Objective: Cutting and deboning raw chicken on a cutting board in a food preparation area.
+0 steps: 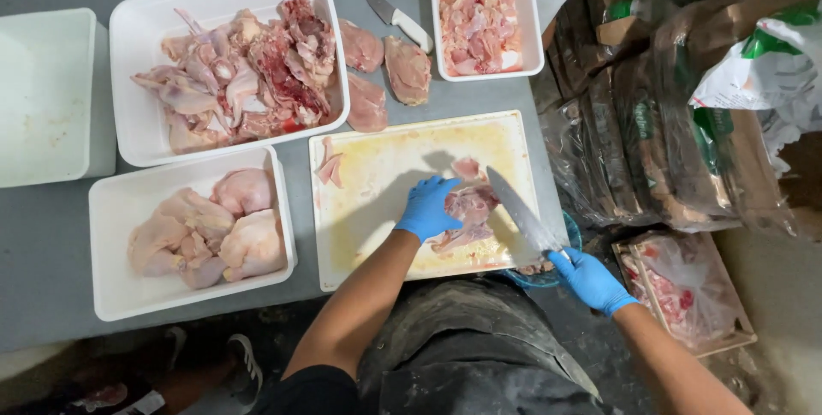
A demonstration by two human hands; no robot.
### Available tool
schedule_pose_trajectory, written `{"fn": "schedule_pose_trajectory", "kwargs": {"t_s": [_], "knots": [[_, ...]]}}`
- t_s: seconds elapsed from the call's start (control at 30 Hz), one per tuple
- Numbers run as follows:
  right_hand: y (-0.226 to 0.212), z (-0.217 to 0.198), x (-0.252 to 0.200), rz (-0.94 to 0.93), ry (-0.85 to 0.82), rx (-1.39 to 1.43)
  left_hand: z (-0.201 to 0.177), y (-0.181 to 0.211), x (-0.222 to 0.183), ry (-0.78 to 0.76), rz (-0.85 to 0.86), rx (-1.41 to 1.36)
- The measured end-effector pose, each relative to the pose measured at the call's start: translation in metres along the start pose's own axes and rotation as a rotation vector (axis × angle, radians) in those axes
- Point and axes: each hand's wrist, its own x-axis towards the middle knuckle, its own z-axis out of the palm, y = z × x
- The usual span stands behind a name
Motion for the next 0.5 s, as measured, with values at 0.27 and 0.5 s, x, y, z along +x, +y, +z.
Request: {"fn": "schedule_pose_trajectory", "kwargs": {"t_s": [0.27, 0.5], "knots": [[0.003, 0.023, 0.006, 0.099, 0.086, 0.067, 0.045, 0.004, 0.05, -0.002, 0.25, 0.082], [0.02, 0.041, -0.013, 0.106, 0.033, 0.035, 0.05, -0.026, 0.035, -0.039, 0.372, 0.152]]}}
